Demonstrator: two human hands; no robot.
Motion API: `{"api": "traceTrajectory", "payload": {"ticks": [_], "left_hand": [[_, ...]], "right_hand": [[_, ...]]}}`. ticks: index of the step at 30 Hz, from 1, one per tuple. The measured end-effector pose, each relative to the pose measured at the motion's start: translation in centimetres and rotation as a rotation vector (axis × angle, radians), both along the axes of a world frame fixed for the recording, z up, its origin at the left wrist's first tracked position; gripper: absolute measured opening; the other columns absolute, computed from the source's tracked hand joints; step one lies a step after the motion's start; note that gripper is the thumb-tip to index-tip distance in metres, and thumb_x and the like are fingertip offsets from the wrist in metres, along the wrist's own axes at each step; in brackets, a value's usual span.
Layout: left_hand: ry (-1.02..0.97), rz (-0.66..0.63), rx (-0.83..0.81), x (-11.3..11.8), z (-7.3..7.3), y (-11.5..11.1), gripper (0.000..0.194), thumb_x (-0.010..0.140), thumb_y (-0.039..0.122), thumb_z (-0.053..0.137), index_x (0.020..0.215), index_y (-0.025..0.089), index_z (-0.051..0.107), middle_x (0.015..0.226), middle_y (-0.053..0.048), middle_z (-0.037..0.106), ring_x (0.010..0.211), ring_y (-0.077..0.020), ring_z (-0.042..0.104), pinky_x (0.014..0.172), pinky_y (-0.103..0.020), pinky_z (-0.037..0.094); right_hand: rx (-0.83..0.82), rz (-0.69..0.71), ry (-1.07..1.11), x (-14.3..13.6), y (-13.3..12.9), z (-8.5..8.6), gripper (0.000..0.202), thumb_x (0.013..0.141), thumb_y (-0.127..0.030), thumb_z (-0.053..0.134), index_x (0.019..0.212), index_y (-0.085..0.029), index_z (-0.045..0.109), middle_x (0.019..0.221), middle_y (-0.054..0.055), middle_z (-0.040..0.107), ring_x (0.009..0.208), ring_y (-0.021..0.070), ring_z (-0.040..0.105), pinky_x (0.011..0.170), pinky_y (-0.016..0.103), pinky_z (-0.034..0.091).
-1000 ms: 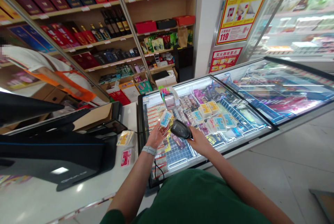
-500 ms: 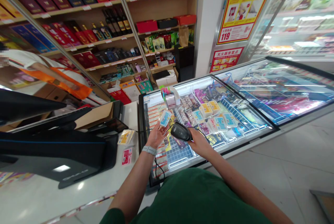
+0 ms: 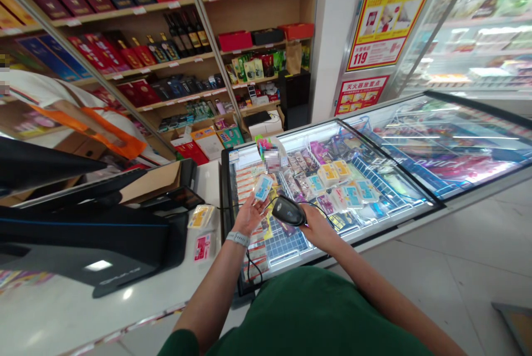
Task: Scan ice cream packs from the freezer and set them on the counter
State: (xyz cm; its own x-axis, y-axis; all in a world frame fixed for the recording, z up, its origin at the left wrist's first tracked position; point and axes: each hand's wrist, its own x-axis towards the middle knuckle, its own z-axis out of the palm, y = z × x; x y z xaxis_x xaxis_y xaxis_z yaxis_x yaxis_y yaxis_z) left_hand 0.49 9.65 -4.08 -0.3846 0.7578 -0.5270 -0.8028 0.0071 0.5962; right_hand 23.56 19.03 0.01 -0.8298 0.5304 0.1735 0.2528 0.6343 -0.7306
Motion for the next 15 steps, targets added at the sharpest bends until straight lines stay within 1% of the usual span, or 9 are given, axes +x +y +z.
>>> {"api": "traceTrajectory", "payload": {"ticks": [4, 8, 11, 15], "left_hand": [[0.008, 0.011, 0.007, 0.1, 0.2, -0.3, 0.030, 0.086, 0.040, 0.057, 0.103, 0.017, 0.063, 0.099, -0.010, 0.070, 0.098, -0.0217, 0.066, 0.077, -0.032, 0.052], [0.048, 0.047, 0.019, 0.2, 0.5, -1.3, 0.021, 0.083, 0.030, 0.061, 0.099, 0.015, 0.063, 0.097, -0.011, 0.070, 0.100, -0.0206, 0.066, 0.078, -0.029, 0.052], [0.116, 0.089, 0.013, 0.2, 0.6, -2.7, 0.022, 0.080, 0.024, 0.063, 0.100, 0.014, 0.063, 0.100, -0.011, 0.070, 0.099, -0.0194, 0.066, 0.082, -0.029, 0.052], [0.269, 0.163, -0.032, -0.2, 0.4, -5.4, 0.030, 0.075, 0.022, 0.068, 0.103, 0.016, 0.063, 0.103, -0.009, 0.069, 0.096, -0.0178, 0.065, 0.087, -0.031, 0.051]], "right_hand": [[-0.016, -0.018, 0.031, 0.0, 0.0, 0.2, 0.040, 0.069, -0.005, 0.048, 0.108, -0.013, 0.053, 0.105, 0.013, 0.062, 0.098, 0.0246, 0.056, 0.090, 0.039, 0.042], [-0.028, -0.015, 0.035, 0.0, 0.0, 0.3, 0.040, 0.069, -0.005, 0.047, 0.108, -0.014, 0.054, 0.105, 0.012, 0.062, 0.099, 0.0242, 0.056, 0.090, 0.039, 0.042], [-0.034, -0.012, 0.015, 0.1, 0.0, 0.3, 0.042, 0.070, -0.005, 0.048, 0.111, -0.014, 0.053, 0.107, 0.013, 0.062, 0.101, 0.0246, 0.056, 0.091, 0.039, 0.042], [-0.038, -0.018, -0.012, 0.1, -0.1, 0.2, 0.041, 0.071, -0.005, 0.049, 0.110, -0.015, 0.052, 0.106, 0.011, 0.063, 0.100, 0.0241, 0.057, 0.090, 0.037, 0.042]]}}
